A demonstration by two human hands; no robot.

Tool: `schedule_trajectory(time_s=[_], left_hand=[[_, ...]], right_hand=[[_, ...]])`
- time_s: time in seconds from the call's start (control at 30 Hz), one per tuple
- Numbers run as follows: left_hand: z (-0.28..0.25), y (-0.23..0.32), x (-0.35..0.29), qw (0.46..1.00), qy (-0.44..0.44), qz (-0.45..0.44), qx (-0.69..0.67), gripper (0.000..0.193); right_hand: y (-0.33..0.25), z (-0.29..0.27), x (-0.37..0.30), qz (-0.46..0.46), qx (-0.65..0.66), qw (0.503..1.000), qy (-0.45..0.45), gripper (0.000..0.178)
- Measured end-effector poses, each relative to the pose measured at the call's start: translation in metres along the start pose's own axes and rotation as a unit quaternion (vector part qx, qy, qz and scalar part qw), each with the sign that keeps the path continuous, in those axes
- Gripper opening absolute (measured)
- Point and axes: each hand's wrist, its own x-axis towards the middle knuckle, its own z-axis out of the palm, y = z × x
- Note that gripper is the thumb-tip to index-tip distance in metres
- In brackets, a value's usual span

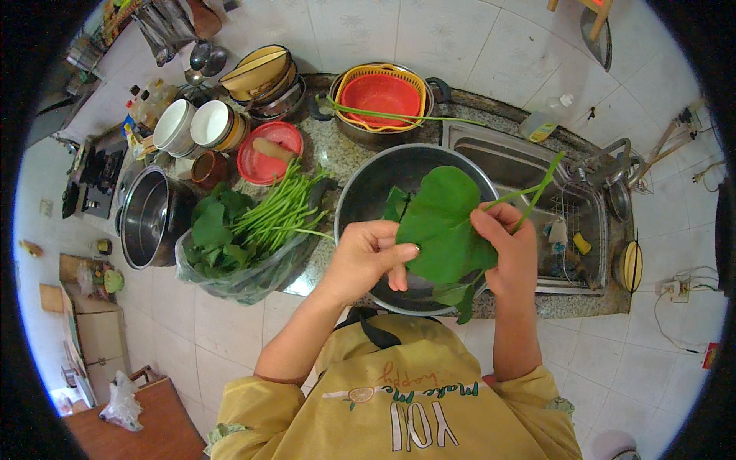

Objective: The person stands at a kitchen counter and repeatedly picks up long-stemmed green vegetables. They use their hands to pull the leaves off the stems, placing the leaves into a metal bowl and discarding the stems into a red colander. The process is repetitive and involves handling the vegetables one by one.

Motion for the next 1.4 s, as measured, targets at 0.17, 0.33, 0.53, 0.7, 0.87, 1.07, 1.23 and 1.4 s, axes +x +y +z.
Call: schedule_trajectory(time_s=[0.17,0.33,0.53,0.7,0.87,1.07,1.23,1.4], left_hand=[[-0.004,0.008,-0.007,0.999,0.006,-0.009,-0.039,0.012],[-0.014,0.008,-0.01,1.0,0.01,-0.007,-0.029,0.013],[-0.022,0.003,0.001,0.946,0.223,0.149,0.182,0.023],[0.01,0.052,-0.002,0.814,0.087,0.365,0.444,0.055],[0.023,0.043,0.018,0.928,0.075,0.215,0.296,0.037],[0.02,0.034,0.026,0.964,0.058,0.149,0.213,0.017],[0.02,0.035,0.024,0.974,0.077,0.123,0.175,0.009],[0.015,0.026,0.025,0.995,0.028,0.082,-0.042,0.013]], right_hand=[[-0.001,0.004,0.001,-0.012,0.022,1.0,0.019,0.015],[0.001,0.001,0.005,-0.014,0.003,1.0,-0.015,0.016],[0.006,0.005,0.007,-0.043,-0.051,0.998,0.016,0.017],[0.009,0.009,0.006,-0.062,-0.116,0.991,0.014,0.019],[0.014,0.014,0.003,-0.056,-0.114,0.992,-0.003,0.016],[0.02,0.013,0.003,-0.094,-0.103,0.99,-0.025,0.015],[0.004,0.011,0.003,-0.038,-0.048,0.998,0.032,0.012],[0.003,0.009,0.004,-0.078,-0.11,0.991,-0.002,0.011]])
